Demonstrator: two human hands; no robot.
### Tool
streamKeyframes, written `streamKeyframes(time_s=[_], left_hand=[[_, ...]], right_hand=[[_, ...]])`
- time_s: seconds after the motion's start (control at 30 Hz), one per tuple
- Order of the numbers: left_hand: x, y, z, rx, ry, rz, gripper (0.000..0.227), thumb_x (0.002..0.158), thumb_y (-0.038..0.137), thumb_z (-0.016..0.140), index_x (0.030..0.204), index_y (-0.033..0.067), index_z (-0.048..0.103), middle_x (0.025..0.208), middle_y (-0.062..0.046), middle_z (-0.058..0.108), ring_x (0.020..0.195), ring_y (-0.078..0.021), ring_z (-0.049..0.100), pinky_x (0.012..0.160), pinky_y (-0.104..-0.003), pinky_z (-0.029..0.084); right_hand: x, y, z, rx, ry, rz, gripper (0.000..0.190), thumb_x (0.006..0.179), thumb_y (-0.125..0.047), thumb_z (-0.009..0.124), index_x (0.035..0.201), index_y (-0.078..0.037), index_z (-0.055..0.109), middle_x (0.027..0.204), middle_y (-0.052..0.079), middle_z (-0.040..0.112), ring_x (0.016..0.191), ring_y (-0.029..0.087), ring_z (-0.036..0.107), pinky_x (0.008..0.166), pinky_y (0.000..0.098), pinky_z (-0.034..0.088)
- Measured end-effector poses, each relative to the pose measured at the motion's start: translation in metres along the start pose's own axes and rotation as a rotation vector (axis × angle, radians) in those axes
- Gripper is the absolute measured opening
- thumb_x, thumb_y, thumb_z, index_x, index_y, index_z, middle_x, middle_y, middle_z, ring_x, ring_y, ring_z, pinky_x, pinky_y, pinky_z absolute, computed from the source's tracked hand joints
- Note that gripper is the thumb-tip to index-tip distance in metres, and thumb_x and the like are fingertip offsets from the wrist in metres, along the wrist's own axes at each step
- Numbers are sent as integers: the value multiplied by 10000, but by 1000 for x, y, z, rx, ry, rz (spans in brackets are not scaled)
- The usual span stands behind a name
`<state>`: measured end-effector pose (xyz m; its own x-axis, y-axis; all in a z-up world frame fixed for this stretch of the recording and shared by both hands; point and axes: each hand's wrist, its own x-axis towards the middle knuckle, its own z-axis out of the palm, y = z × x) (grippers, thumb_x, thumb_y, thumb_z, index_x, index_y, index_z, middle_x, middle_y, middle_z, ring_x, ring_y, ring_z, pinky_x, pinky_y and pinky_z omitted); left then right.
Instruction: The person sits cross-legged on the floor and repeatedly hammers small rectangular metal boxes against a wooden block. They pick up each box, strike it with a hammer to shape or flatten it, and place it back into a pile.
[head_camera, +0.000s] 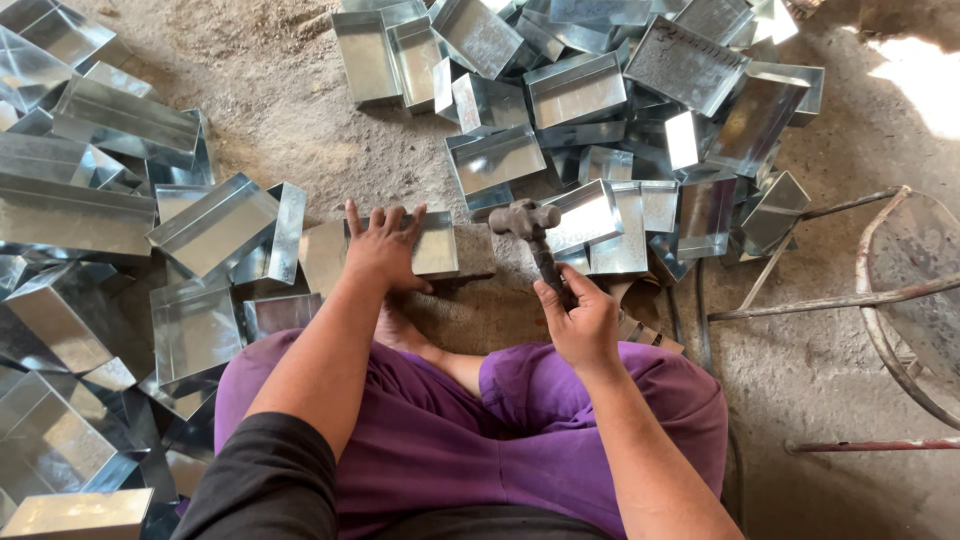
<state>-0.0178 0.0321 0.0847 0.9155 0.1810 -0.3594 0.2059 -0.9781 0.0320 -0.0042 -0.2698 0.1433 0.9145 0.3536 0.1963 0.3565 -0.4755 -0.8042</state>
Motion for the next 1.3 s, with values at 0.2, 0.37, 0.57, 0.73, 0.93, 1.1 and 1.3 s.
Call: streamKeyframes(time_s=[0.2, 0.37, 0.57, 0.73, 0.93, 1.1, 1.3], left_hand=[[2, -4, 3, -71, 73, 47, 1363, 545, 570, 919, 1648, 326, 157, 1556, -45, 379, 1434, -323, 345, 1204, -569, 181], [1, -6, 3, -53, 63, 31, 1359, 540, 577, 922, 1640, 316, 167, 1548, -60, 367, 1414, -330, 340, 1173, -546, 224], [12, -20, 7, -337, -89, 15, 1479, 513, 687, 896, 1665, 314, 46, 1664, -125, 257, 1508, -383, 301, 1239, -570, 239], [23, -47, 31, -924, -330, -50, 1556, 560, 795, 774, 1617, 196, -199, 1683, -247, 113, 1556, -418, 179, 1238, -561, 231], [29, -65, 53, -1054, -437, -219, 1550, 580, 763, 776, 1631, 181, -204, 1647, -347, 179, 1560, -456, 181, 1235, -555, 256], [29, -64, 59, -1186, -520, -246, 1574, 488, 767, 793, 1634, 95, -51, 1559, -358, 475, 1479, -454, 474, 1207, -492, 372], [26, -66, 56, -1041, -432, -205, 1543, 566, 756, 777, 1645, 217, -186, 1643, -332, 225, 1552, -434, 231, 1236, -528, 271]], right_hand=[[6, -2, 30, -128, -7, -287, 271, 969, -256, 712, 1135, -44, 745, 841, 100, 762, 674, 204, 732, 585, 317, 557], [8, 12, 41, -352, -182, -155, 246, 948, -234, 721, 1101, -43, 741, 800, 156, 744, 693, 330, 740, 586, 397, 555], [5, -4, 9, -96, 40, -285, 240, 989, -248, 675, 1089, -42, 744, 700, 57, 724, 479, 126, 621, 402, 296, 456], [4, -33, -27, 190, 330, -523, 330, 1089, -258, 629, 1241, 36, 632, 695, 10, 611, 519, 52, 528, 436, 206, 416], [8, -27, 12, 530, 475, -580, 388, 1107, -235, 581, 1410, 0, 527, 806, 44, 647, 570, 50, 551, 467, 192, 456], [4, 4, 48, 3, 46, -392, 287, 1049, -186, 660, 1239, 29, 673, 963, 189, 744, 806, 237, 749, 649, 316, 593], [1, 10, 49, 48, 27, -279, 339, 1000, -174, 660, 1239, 67, 670, 956, 226, 763, 809, 292, 779, 676, 355, 595]])
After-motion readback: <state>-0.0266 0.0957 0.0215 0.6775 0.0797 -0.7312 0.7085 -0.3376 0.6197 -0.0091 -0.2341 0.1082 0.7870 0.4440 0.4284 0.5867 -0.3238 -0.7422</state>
